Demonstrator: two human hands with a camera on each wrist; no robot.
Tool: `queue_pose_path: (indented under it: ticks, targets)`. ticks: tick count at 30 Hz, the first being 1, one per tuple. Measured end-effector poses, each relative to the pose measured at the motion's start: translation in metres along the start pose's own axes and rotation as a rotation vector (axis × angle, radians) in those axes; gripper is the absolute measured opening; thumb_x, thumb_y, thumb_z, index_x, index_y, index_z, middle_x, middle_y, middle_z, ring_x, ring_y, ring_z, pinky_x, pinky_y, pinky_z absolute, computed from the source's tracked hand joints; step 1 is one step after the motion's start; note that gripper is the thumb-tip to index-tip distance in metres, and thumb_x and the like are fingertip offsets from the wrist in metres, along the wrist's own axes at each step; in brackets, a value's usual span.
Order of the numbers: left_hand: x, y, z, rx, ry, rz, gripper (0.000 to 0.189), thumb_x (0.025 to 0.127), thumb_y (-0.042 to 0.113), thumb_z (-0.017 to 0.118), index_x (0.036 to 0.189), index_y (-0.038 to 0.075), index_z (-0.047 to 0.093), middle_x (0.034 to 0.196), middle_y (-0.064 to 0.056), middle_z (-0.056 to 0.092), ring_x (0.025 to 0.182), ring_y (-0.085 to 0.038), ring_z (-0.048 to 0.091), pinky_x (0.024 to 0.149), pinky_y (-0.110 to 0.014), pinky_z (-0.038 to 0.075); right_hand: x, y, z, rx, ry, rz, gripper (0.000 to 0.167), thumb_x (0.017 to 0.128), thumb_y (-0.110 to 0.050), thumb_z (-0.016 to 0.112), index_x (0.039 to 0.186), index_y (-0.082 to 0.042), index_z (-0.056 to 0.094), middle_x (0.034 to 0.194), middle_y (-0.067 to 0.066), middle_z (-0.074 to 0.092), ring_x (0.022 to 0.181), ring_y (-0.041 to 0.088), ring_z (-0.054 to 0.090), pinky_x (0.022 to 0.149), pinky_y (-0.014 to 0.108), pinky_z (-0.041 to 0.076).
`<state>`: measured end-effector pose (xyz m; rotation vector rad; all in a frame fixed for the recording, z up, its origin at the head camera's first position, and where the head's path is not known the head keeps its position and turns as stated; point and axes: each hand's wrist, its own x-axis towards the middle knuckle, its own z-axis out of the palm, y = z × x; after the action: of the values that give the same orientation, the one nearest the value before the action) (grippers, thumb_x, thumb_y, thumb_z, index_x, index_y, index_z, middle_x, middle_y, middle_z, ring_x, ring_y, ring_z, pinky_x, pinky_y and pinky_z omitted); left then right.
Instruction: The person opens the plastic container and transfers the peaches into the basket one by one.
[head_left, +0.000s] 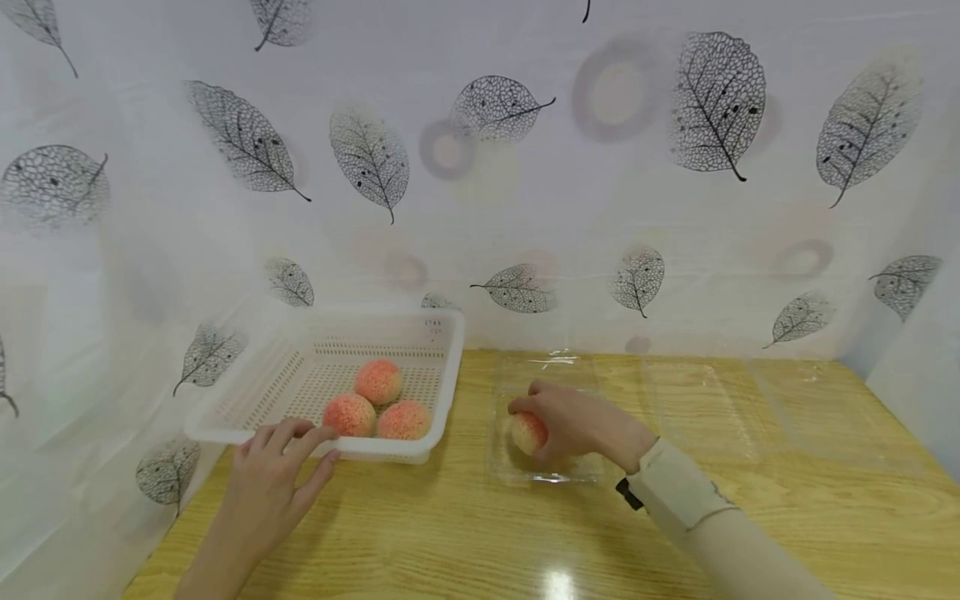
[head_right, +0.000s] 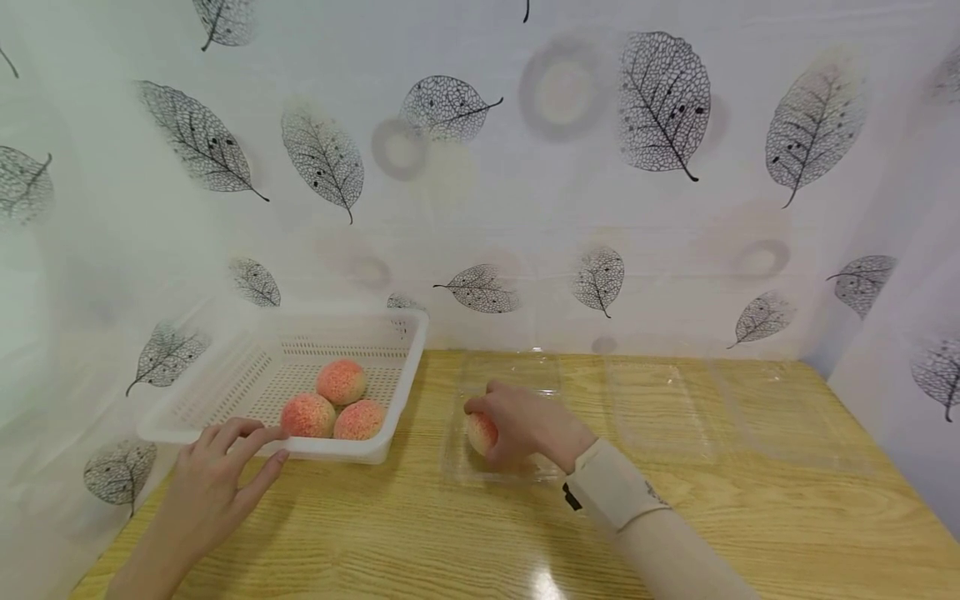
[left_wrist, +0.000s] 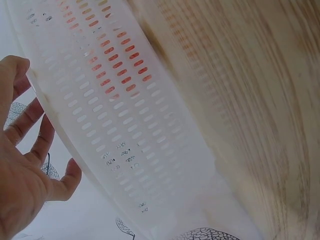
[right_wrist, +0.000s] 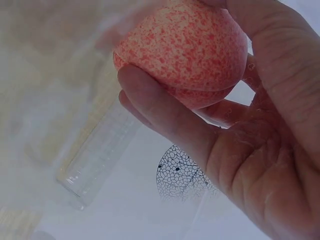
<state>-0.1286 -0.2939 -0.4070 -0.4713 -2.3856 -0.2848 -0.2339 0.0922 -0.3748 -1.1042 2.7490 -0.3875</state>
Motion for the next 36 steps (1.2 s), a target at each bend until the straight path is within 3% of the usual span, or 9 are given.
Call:
queue_pose_path:
  ticks: [7,15,36]
  targets:
    - [-0.001,0.000,0.000,-0.005,-0.002,0.001,0.030,0.080,0.018,0.084,0.107,0.023,0.074,0.102,-0.001,0.066,0.094,-0.033,0.060,0.070,-0.060,0.047,-0.001,-0.001,-0.007,-0.036,0.029,-0.014,0.065,0.072,-0.014,0.081,0.134,-0.010,0.064,0.103,0.004,0.061,0.075,0.011,0.050,0.063,0.025,0.044]
    - [-0.001,0.000,-0.001,-0.009,0.002,0.000,0.026,0.084,0.022,0.081,0.108,0.022,0.074,0.103,-0.002,0.066,0.094,-0.032,0.060,0.071,-0.060,0.046,-0.002,-0.002,-0.016,0.034,0.039,0.012,0.065,0.072,-0.015,0.083,0.132,-0.010,0.057,0.106,0.002,0.060,0.081,0.013,0.055,0.066,0.028,0.049]
    - [0.001,-0.001,-0.001,-0.001,0.017,0.012,0.025,0.083,0.024,0.082,0.107,0.021,0.075,0.102,-0.004,0.067,0.092,-0.035,0.062,0.067,-0.060,0.048,-0.004,-0.005,-0.035,0.032,0.097,-0.033,0.064,0.075,-0.016,0.082,0.134,-0.009,0.057,0.111,0.002,0.059,0.081,0.013,0.053,0.068,0.026,0.047]
